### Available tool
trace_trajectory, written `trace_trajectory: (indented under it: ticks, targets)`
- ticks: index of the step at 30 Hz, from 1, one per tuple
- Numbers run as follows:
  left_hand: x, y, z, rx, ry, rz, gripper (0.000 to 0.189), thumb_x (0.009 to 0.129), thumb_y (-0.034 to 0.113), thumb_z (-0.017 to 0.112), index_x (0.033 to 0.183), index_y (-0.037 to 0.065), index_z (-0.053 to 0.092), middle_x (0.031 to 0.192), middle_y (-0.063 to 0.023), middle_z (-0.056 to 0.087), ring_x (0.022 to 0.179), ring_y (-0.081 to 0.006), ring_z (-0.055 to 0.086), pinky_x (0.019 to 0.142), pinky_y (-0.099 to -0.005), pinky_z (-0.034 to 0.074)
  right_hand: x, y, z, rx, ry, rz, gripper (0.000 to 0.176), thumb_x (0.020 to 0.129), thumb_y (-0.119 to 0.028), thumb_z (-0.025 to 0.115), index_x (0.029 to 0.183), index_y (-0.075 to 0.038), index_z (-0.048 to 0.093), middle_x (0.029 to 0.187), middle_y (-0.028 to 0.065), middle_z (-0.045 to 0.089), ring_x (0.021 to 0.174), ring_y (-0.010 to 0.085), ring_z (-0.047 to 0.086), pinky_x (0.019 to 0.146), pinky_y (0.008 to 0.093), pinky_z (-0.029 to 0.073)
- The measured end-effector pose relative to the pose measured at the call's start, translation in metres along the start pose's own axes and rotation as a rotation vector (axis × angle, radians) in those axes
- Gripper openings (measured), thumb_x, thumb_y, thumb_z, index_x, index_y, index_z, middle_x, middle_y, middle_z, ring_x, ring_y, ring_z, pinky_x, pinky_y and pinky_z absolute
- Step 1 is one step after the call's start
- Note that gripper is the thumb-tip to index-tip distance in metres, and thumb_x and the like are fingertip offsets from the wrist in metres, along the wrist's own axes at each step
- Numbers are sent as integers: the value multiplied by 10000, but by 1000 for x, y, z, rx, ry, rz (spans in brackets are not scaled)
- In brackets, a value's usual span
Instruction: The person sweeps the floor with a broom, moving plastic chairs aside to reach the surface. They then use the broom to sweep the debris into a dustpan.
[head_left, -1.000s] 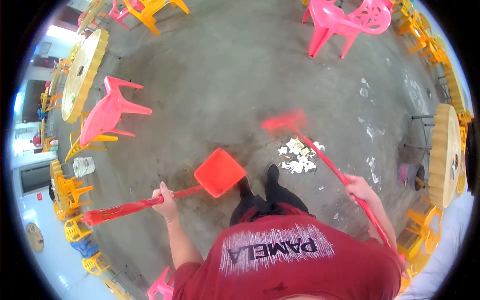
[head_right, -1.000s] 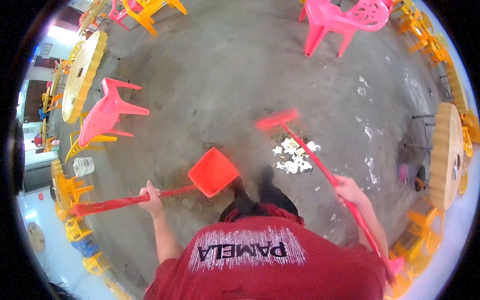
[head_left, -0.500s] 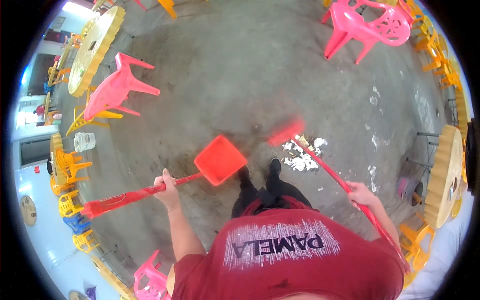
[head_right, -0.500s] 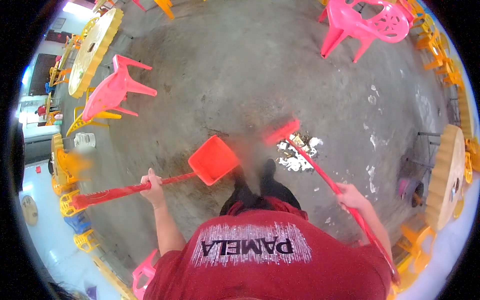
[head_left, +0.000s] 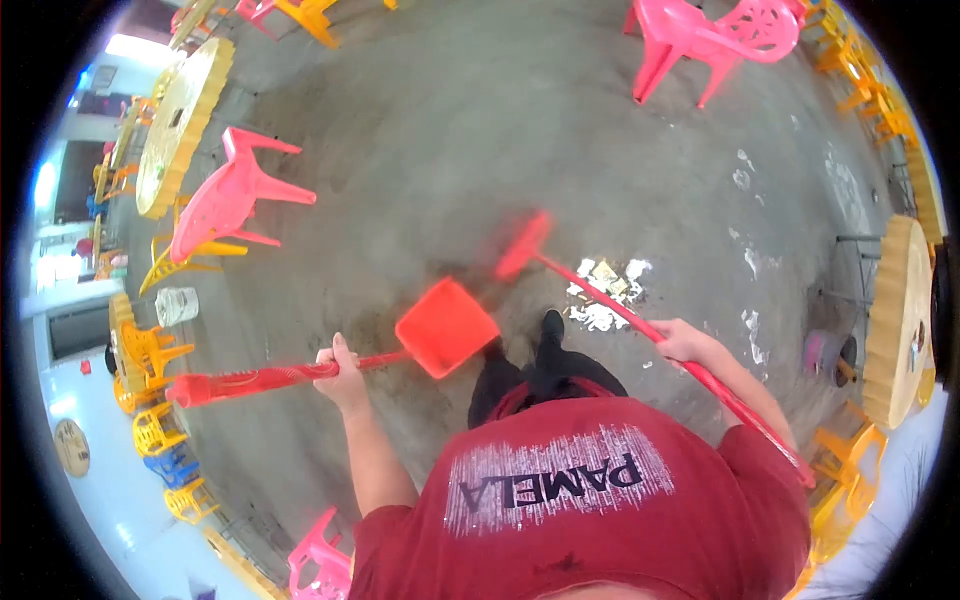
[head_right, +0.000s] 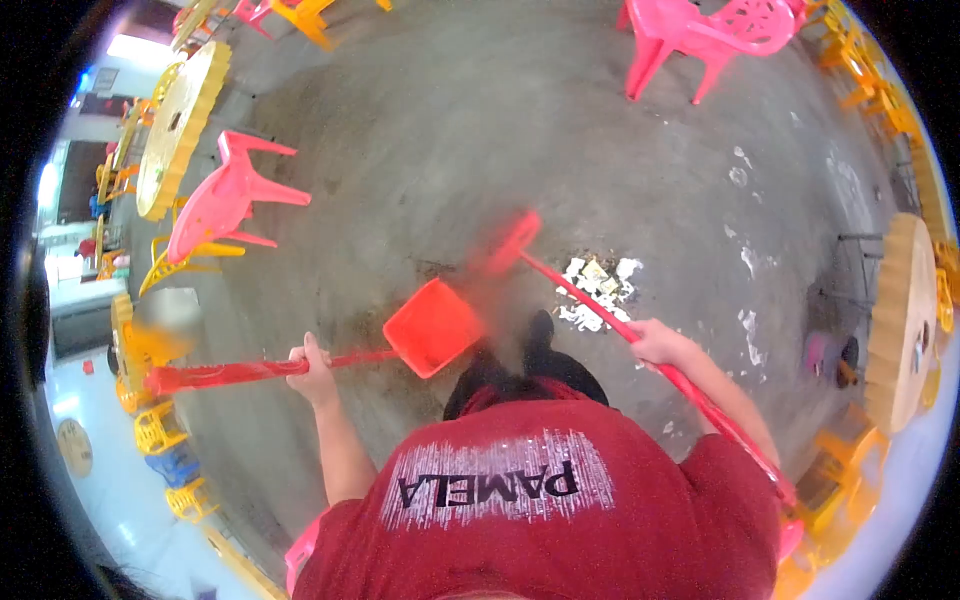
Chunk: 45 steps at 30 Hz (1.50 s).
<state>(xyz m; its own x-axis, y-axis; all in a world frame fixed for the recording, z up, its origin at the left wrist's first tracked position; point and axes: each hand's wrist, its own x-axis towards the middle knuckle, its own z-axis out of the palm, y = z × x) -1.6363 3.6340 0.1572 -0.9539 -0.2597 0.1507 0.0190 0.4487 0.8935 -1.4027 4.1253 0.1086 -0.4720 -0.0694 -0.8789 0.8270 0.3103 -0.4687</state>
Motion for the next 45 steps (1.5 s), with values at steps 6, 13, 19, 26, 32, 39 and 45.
trace_trajectory:
  ticks: [6,13,19,26,32,39,45]
  targets:
    - [-2,-9,14,-65,-66,9,364,913,139,630,610,73,439,525,-11,489,485,-85,449,505,-249,398,-129,40,-11,238,207,159,558,764,-15,503,1320,-65,510,597,43,549,422,113,501,376,271,408]
    - [2,14,61,-54,-234,19,363,925,163,624,627,81,434,539,-5,493,504,-79,463,516,-248,418,-75,94,-52,600,555,-23,392,757,-37,536,1140,-41,622,591,20,536,416,87,488,357,261,389]
    - [-2,40,114,-5,-492,147,341,923,210,640,667,66,466,591,1,525,555,-71,474,549,-246,431,6,130,-73,676,641,15,189,758,-66,556,938,-71,611,579,19,532,430,101,490,376,286,410]
    - [-5,29,170,-78,-736,214,345,927,222,633,672,49,478,630,11,521,604,-82,457,583,-258,404,-93,146,64,780,494,217,519,751,-68,537,1264,-136,583,616,2,536,448,85,499,374,256,407]
    - [-12,35,219,-71,-1064,155,297,912,209,647,709,24,535,651,3,530,644,-86,468,608,-272,410,-142,108,171,1026,624,198,513,774,-48,553,1287,-62,548,619,5,534,428,70,485,363,237,386]
    - [-4,6,264,-81,-1327,323,281,885,230,683,777,-7,577,732,-47,583,717,-119,518,688,-297,445,-132,87,262,1598,812,158,442,829,-57,520,1270,-22,526,691,43,583,460,96,514,372,249,406]
    - [-10,-5,281,-21,-1434,420,246,886,189,678,757,13,565,726,-41,600,705,-126,535,694,-301,460,-56,107,279,1295,834,294,205,771,-80,576,953,-4,635,612,29,550,471,104,516,408,286,433]
